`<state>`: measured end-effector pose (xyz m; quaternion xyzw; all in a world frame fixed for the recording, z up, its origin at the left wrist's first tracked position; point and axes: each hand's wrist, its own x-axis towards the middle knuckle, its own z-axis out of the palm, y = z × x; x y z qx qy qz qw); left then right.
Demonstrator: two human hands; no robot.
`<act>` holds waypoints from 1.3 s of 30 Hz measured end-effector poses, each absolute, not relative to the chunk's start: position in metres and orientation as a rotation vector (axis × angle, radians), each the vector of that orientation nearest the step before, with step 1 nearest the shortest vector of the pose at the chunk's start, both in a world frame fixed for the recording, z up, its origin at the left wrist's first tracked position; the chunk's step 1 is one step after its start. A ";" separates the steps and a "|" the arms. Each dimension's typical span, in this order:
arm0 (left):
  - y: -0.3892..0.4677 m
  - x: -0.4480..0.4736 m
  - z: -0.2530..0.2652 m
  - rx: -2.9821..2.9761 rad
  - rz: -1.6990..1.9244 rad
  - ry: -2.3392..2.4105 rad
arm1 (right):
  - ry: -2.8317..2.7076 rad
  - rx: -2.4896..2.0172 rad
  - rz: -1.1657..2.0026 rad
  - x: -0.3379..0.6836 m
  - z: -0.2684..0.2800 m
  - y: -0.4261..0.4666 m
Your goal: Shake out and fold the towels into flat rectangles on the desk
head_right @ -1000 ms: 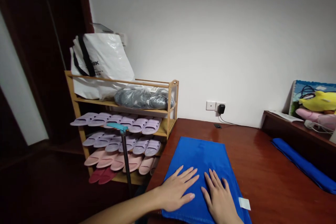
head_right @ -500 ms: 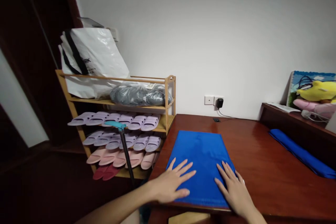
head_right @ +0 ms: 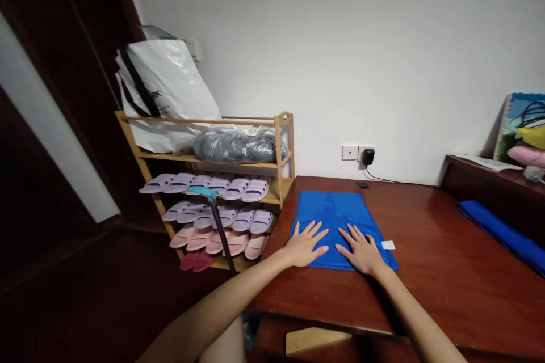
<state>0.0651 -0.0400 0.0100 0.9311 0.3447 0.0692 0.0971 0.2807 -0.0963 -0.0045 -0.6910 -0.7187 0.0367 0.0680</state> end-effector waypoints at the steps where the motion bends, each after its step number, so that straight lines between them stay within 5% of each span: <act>1: -0.032 0.063 0.007 2.774 0.230 1.001 | -2.153 -2.075 0.116 0.282 -0.007 -0.093; 23: 0.124 0.054 0.007 2.772 0.173 1.066 | -2.093 -2.078 0.117 0.273 -0.017 0.068; 39: 0.122 0.052 0.007 2.770 0.175 1.128 | -1.905 -2.100 -0.009 0.341 -0.029 0.004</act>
